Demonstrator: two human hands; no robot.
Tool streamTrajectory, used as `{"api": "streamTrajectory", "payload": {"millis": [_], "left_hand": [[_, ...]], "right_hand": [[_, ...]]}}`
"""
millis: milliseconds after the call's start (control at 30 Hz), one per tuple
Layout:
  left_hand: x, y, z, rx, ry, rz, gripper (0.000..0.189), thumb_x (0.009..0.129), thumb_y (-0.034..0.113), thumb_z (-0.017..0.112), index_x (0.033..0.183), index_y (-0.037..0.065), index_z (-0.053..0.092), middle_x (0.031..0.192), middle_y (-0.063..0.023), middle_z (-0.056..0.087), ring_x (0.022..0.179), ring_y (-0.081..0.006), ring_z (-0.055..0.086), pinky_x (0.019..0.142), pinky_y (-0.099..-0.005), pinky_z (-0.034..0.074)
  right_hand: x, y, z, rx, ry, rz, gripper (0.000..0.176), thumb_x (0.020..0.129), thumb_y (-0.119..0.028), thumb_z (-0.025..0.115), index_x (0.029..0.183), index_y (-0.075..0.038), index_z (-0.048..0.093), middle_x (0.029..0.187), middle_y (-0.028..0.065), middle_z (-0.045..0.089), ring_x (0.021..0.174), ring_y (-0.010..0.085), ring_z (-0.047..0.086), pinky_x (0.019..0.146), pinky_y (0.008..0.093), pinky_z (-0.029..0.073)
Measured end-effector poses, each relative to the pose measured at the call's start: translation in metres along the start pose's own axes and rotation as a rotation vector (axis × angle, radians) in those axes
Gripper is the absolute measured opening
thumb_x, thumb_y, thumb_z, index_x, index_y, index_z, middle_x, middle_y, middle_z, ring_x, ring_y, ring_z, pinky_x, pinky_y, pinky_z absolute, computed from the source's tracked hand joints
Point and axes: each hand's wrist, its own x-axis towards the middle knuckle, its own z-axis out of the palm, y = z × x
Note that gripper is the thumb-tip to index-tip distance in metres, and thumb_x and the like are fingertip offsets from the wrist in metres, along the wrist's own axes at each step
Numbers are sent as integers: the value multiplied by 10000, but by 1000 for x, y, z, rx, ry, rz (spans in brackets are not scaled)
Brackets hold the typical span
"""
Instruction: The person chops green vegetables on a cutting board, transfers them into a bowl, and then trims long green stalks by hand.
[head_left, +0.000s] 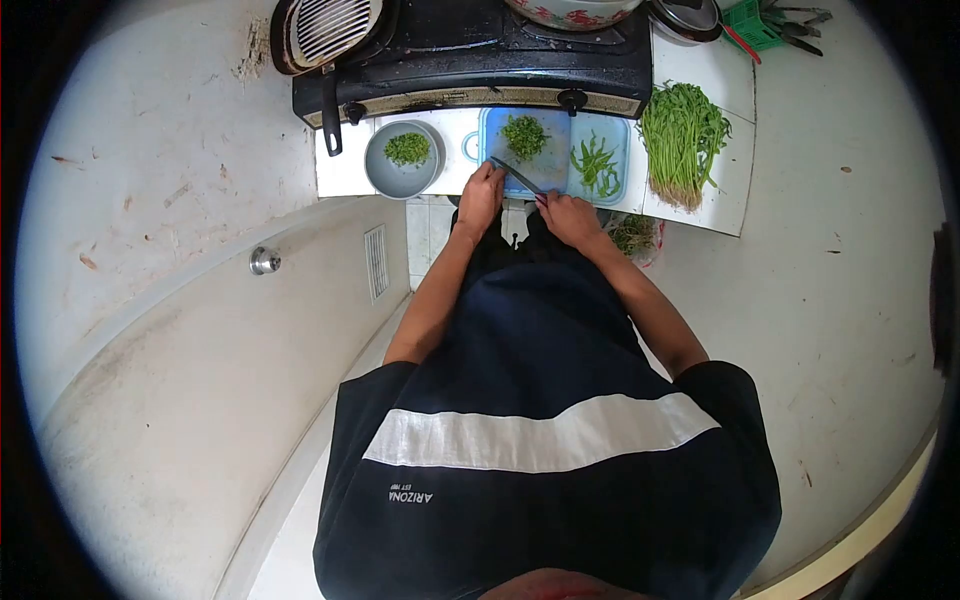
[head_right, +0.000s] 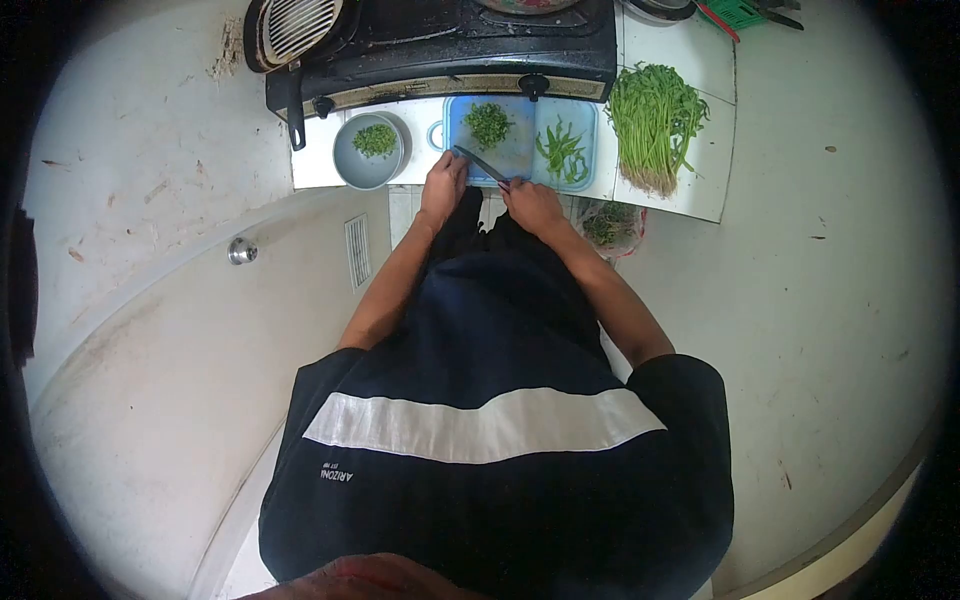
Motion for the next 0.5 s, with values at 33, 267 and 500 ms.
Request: {"api": "streamTrajectory", "payload": {"millis": [33,267,500], "left_hand": [[0,-2,0,1,-2,2,167,869,-48,650,1018,-10,714,882,-182,578,805,-390,632,741,-473,536],[-7,-1,-2,31,-55,32,211,868,-44,636,1067,-8,697,895,-188,560,836,-394,625,768,-468,536],[-5,-2,-4,-15,-46,36,258,898,-29,626,1144,-7,698,919,-184,568,844,-403,629,766,-473,536]], "right_hand": [[3,-3,0,2,2,1,422,1055,-372,534,1038,36,640,766,217,725,744,404,742,697,518,599],[16,-10,7,44,38,-11,427,1056,-356,525,1020,53,644,798,243,724,779,424,735,736,524,595],[5,7,5,67,3,7,426,1054,-359,516,1059,43,656,827,253,724,805,445,728,777,543,586]]}}
